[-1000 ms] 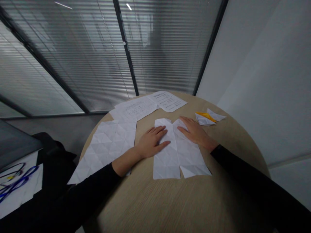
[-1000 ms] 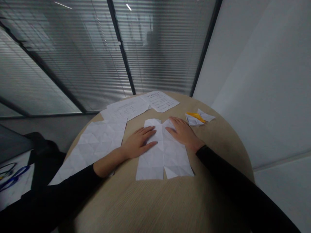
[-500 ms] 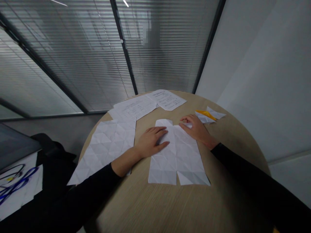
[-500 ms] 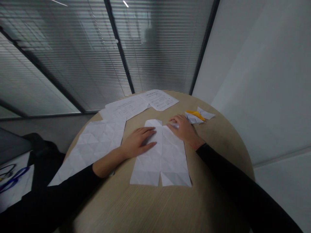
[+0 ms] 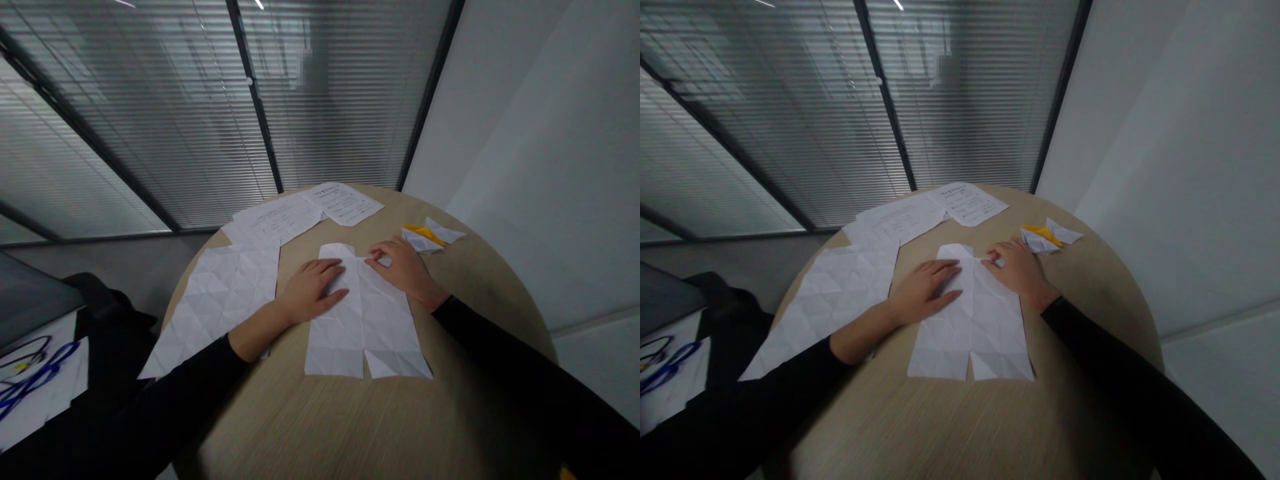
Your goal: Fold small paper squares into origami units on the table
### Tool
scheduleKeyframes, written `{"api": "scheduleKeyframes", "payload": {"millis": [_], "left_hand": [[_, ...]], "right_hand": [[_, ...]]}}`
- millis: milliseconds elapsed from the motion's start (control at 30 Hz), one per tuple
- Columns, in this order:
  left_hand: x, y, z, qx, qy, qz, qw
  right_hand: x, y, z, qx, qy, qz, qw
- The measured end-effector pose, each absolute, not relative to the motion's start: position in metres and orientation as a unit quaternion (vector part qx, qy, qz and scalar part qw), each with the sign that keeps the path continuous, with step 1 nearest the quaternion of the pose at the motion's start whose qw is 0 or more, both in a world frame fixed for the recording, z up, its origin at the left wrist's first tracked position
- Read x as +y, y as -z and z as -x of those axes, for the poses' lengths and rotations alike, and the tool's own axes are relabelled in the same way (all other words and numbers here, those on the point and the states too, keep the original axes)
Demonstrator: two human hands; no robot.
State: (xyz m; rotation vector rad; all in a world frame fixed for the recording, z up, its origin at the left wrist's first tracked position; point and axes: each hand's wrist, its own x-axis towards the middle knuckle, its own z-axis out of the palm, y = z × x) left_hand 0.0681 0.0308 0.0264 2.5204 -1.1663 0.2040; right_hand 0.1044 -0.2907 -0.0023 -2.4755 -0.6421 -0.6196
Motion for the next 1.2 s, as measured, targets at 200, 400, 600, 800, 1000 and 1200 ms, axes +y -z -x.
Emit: {"api": "scheduleKeyframes", "payload": {"millis": [200,400,600,800,1000,1200], "left_hand": [[0.0310,-0.0263,-0.0682,-0.419,-0.078,-0.888,0.173],[0.0307,-0.0287,-0.0671,-0.423,-0.073,-0.888,0.165],[0.0306,-0.0272,-0.0683,-0.431,-0.083,-0.885,0.158],[0.0299,-0.0251,-0.0685,-0.430,-0.085,-0.885,0.158],[0.0295,-0.0273,-0.0674,-0.430,-0.081,-0.883,0.168],[0.0293,-0.0277,-0.0674,-0.433,-0.083,-0.883,0.162]], "right_hand": [[-0.2889,0.0011,-0.1024,-0.235,0.232,0.925,0.189],[-0.2915,0.0051,-0.1052,-0.233,0.214,0.917,0.242],[-0.2938,0.0057,-0.1094,-0.218,0.247,0.891,0.311],[-0.2942,0.0045,-0.1095,-0.193,0.257,0.875,0.362],[-0.2931,0.0041,-0.1087,-0.200,0.267,0.867,0.371],[-0.2960,0.0049,-0.1103,-0.227,0.267,0.879,0.323]]}}
